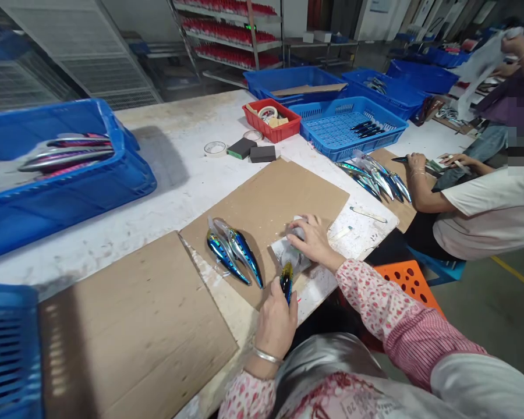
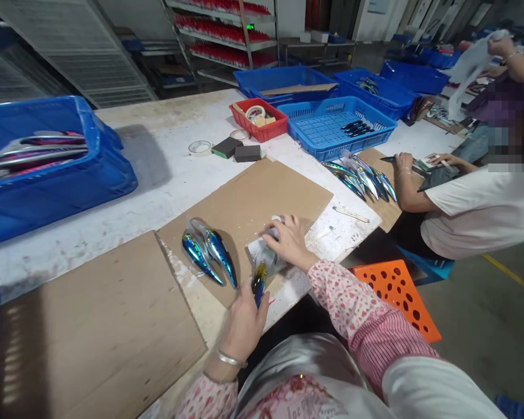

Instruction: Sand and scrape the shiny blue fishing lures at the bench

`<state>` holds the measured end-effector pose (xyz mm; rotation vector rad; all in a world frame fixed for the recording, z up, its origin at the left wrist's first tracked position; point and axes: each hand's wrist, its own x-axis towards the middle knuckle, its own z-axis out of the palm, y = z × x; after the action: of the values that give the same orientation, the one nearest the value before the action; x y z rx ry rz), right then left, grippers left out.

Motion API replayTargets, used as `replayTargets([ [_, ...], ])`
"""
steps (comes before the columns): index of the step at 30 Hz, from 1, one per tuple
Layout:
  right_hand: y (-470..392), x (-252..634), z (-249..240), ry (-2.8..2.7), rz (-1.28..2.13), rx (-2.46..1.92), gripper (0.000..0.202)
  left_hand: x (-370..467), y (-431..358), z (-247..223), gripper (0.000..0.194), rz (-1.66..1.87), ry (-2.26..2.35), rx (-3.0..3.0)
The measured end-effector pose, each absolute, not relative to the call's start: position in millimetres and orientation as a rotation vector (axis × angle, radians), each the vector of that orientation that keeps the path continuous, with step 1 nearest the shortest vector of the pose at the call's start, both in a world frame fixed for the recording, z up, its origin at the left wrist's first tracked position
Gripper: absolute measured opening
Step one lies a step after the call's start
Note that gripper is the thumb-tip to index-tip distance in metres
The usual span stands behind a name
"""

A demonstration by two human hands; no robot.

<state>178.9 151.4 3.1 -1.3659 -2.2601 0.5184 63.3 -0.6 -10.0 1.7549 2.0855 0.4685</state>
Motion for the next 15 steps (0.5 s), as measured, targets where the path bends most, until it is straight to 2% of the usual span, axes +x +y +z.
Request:
replayTargets([
  [7,144,181,7,-2.318,0.536,-1.314,0.025,62,0,-10,0.043,0.470,2.047,1.710],
  [11,146,178,9,-2.284,0.475,-1.377,0.026,61,1,-16,0.042,0.561,2.059,1.696],
  [15,141,176,6,-2.274,0.554,-1.273,0.026,59,2,-22,0.040,0.643,2.023,1.724],
])
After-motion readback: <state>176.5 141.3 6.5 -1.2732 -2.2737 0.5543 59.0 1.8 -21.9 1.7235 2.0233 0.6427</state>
